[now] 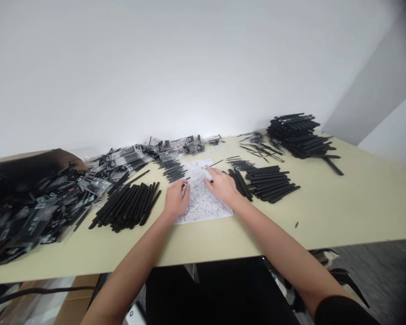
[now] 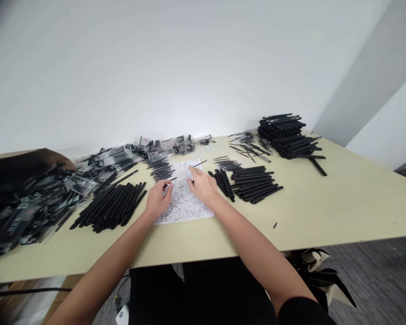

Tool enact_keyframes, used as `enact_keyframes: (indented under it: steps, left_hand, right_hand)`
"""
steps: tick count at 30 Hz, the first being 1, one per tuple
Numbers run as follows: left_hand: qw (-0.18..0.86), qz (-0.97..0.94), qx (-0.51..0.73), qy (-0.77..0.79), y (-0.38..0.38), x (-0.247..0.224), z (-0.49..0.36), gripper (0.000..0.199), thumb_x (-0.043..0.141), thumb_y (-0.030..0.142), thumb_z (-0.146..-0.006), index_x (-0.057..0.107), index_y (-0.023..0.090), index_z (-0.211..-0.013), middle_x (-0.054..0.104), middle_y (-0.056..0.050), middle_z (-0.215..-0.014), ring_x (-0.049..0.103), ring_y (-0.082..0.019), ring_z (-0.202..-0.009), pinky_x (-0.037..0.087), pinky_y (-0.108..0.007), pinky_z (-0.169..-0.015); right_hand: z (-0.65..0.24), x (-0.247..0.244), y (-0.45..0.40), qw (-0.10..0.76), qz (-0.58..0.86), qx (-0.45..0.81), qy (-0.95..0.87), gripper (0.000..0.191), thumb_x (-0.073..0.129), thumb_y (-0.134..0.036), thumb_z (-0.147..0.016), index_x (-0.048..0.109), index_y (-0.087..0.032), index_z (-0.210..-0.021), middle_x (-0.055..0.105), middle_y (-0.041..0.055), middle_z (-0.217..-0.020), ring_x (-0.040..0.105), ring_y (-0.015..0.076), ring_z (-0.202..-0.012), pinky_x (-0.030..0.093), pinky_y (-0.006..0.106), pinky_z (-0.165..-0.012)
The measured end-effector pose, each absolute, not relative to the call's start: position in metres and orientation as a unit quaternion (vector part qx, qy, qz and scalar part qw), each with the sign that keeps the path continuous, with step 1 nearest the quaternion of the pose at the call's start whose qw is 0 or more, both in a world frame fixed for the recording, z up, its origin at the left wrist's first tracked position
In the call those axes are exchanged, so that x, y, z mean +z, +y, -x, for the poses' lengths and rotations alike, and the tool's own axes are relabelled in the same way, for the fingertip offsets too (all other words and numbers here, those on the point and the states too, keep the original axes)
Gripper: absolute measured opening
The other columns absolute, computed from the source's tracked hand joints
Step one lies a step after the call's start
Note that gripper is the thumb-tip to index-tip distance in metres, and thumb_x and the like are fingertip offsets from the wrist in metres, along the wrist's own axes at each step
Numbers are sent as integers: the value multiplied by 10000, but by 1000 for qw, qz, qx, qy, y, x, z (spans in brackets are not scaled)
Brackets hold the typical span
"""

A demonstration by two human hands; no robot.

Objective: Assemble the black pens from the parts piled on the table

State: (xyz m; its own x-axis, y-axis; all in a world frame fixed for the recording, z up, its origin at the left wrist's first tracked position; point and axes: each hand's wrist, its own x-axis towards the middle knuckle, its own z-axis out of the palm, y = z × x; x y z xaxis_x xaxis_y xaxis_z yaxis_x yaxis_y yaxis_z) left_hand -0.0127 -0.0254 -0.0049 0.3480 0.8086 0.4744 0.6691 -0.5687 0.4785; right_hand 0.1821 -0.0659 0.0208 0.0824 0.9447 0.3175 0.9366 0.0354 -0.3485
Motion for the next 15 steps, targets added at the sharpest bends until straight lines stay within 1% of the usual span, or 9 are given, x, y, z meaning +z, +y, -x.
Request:
enact_keyframes:
  steps: [3,5,7,10,15]
  left_hand:
    - [68,-809,311,494,-23,-2,16,174,475,294,-937,599,204,-1019,685,-65,-990,643,-199,-828,475,-334,-806]
    - [40,-807,280,519,-22,0,18,166,476,285,-938,602,209,-1014,686,-61,-984,645,-206,-861,456,-338,-826]
    - [9,-806,241,541,-22,3,20,164,466,279,-943,607,217,-997,689,-57,-969,644,-215,-905,435,-343,-847]
    - [-25,-798,184,574,-21,8,22,167,454,266,-945,612,221,-977,696,-58,-985,637,-234,-967,413,-356,-857]
    - [-35,-786,154,597,-15,12,30,175,450,257,-937,615,214,-972,699,-80,-1026,634,-268,-998,409,-379,-848]
  right_hand:
    - [-211,23,-59,273,752,1,-599,468,425,-398,-955,530,-217,-1374,632,87,-1314,635,259,-1096,502,356,-878]
    - [-230,23,-55,280,782,9,-557,412,456,-408,-942,582,-242,-1297,663,71,-1259,631,261,-1101,500,362,-879]
    - [-246,22,-52,273,807,12,-523,368,462,-419,-941,614,-258,-1235,687,66,-1202,637,261,-1082,498,371,-871]
    - [-261,20,-49,254,826,13,-503,328,461,-385,-943,633,-252,-1189,699,82,-1159,638,259,-1069,492,373,-860]
    - [-271,16,-44,215,843,6,-493,337,440,-359,-944,649,-222,-1171,695,121,-1138,647,277,-1035,495,379,-821]
